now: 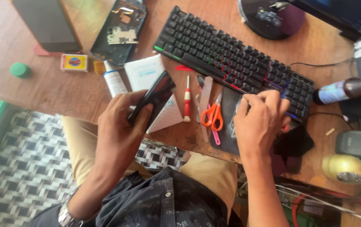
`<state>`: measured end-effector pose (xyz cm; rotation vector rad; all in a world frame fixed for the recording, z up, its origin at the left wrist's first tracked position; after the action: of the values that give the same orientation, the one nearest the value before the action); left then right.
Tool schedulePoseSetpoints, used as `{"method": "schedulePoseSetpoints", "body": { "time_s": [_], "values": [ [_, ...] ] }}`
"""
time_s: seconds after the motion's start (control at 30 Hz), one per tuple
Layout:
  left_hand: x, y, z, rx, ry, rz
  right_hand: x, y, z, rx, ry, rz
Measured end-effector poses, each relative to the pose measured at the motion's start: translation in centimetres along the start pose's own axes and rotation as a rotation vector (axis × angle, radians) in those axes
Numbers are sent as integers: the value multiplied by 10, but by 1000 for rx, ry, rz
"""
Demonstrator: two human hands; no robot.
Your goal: The person removes the SIM card from a smartphone, then uses a plastic pry tool to separate the back cover. After opening the phone, the person uses a screwdriver to remove screws from the internal frame.
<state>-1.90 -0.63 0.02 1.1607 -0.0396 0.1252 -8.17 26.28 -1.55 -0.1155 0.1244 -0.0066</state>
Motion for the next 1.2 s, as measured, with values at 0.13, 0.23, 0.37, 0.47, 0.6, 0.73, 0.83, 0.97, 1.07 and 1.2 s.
{"method": "schedulePoseSetpoints", "body": {
  "time_s": [0.13,0.23,0.37,0.47,0.6,0.73,0.83,0.97,1.07,1.2],
  "values": [
    [-3,-4,3,-110,73,-178,-3,-10,-4,25,29,33],
    [-7,-4,2,-169,62,-160,-5,-9,-8,60,44,37],
    [-8,-4,5,-76,19,-156,-7,-6,-17,-11,-28,41],
    [-8,-5,9,-69,0,-131,-4,-2,-12,-187,12,80],
    [-9,-8,10,-88,17,-150,-2,4,-7,-113,9,-68],
    [-11,-8,9,-130,6,-146,-11,-1,-13,14,20,-17],
    [-10,-8,12,-129,-8,-154,-14,-9,-20,28,8,9],
    [-10,-9,17,-100,-15,-153,-15,-20,-18,-58,-23,127],
    [-13,-11,16,-114,8,-171,-14,-24,-7,-281,29,285],
    [-13,-14,13,-161,91,-260,-16,-34,-2,-1206,-173,291]
  ]
}}
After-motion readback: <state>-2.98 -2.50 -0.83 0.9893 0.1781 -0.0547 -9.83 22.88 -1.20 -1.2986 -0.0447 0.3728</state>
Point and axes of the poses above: each hand's wrist, its own x-axis away from the middle knuckle, its own z-axis out of the back of the hand, y = z × x, the point moved 2 cm from there along -x, towards the middle knuckle, and after that the axes turned 15 degrees about -y, right-handed, at the moved point
